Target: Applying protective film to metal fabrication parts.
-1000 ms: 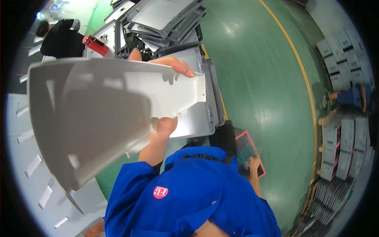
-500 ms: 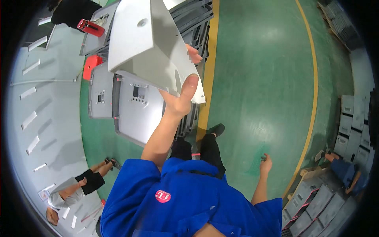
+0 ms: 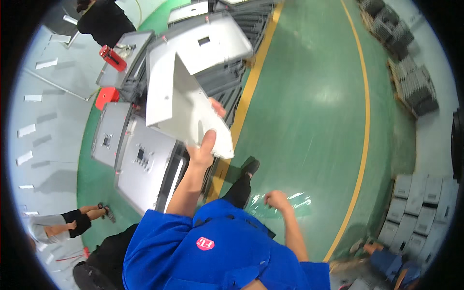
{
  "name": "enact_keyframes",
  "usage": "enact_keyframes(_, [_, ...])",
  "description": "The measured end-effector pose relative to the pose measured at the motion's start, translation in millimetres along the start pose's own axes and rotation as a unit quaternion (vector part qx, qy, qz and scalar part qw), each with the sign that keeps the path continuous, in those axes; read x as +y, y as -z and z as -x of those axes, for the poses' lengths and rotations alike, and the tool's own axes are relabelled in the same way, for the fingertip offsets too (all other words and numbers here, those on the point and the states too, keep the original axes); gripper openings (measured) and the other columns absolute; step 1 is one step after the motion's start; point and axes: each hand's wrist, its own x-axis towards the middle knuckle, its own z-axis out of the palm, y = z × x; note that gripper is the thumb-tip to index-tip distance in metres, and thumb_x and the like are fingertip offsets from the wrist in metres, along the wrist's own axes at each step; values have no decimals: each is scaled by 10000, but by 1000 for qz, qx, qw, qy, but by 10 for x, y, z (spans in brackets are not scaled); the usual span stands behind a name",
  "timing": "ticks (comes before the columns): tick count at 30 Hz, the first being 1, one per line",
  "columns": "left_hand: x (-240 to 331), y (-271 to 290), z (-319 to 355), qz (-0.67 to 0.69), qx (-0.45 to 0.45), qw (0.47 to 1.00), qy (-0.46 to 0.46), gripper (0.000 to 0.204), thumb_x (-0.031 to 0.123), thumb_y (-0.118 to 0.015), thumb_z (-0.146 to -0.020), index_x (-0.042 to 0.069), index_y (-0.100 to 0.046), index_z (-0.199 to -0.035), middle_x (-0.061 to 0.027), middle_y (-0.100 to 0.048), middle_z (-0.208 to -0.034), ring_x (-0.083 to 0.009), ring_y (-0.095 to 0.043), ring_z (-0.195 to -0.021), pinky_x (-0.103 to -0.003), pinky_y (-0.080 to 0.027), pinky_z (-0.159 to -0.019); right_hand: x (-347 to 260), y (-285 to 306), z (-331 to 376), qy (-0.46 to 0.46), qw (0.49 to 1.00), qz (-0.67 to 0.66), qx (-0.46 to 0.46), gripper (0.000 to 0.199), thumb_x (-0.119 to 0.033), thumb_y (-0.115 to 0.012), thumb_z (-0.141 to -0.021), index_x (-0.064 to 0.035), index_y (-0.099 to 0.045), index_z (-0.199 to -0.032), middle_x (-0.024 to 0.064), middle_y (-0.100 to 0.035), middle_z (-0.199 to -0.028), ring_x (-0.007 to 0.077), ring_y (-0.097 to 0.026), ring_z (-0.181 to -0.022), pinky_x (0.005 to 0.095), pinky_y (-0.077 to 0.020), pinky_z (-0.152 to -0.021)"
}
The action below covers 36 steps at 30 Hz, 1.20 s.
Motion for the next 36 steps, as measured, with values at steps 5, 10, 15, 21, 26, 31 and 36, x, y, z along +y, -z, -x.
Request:
enact_keyframes(5, [-644, -373, -699, 9, 68, 998, 10, 476, 242, -626, -865, -46, -512, -1228, -134, -588, -1107, -207, -590, -971, -356, -486, -844, 760, 753, -718, -33, 996, -68, -41, 315, -303, -503, -807, -121, -756, -760, 113, -709, -736, 270, -693, -725, 392, -533, -713])
enact_keyframes(10, [-1263, -1222, -1722, 17, 78, 995, 65, 437, 216, -615, -878, -51, -527, -1213, -141, -602, -1113, -214, -602, -995, -364, -491, -874, 2152, 1615, -562, -303, 936, -169, 60, 607, -536, -631, -832, -39, -585, -488, 98, -541, -467, 231, -560, -450, 398, -444, -523])
enact_keyframes(15, [-2112, -2216, -2910, 17, 8, 1000, 7, 512, 242, -631, -881, 2, -461, -1301, -100, -571, -1115, -176, -573, -997, -348, -472, -877, 2785, 2781, -1176, -251, 946, -146, 146, 522, -479, -674, -783, -32, -595, -525, 116, -566, -507, 257, -584, -496, 409, -459, -543])
enact_keyframes(21, [-3418, -3523, -4227, 13, 37, 998, -43, 571, 280, -641, -892, 16, -415, -1345, -83, -565, -1095, -160, -569, -960, -332, -467, -859, 3632, 4578, -2301, -217, 958, -79, 171, 432, -410, -725, -723, -23, -608, -570, 137, -596, -555, 288, -611, -551, 423, -476, -566])
enact_keyframes(26, [-4103, -4212, -5382, -33, 90, 995, -23, 549, 349, -683, -891, 19, -480, -1279, -85, -594, -1083, -170, -588, -964, -331, -474, -857, 4594, 6549, -3129, -84, 966, 48, 239, 374, -352, -768, -674, -16, -618, -607, 155, -621, -595, 314, -635, -596, 434, -490, -586])
enact_keyframes(31, [-5038, -4499, -6351, -40, 184, 981, -53, 461, 317, -689, -897, -14, -556, -1188, -116, -604, -1124, -213, -597, -1011, -368, -465, -912, 4575, 9277, -4588, -102, 944, -11, 315, 368, -87, -778, -580, -73, -665, -930, 144, -688, -932, 346, -658, -875, 429, -533, -762])
enact_keyframes(36, [-6171, -5029, -7958, -98, 219, 958, -156, 571, 376, -692, -870, -42, -525, -1222, -136, -582, -1118, -212, -584, -985, -365, -475, -854, 4058, 11194, -5556, -106, 932, -116, 328, 334, -130, -734, -620, -92, -729, -952, 117, -705, -815, 289, -691, -824, 395, -536, -743])
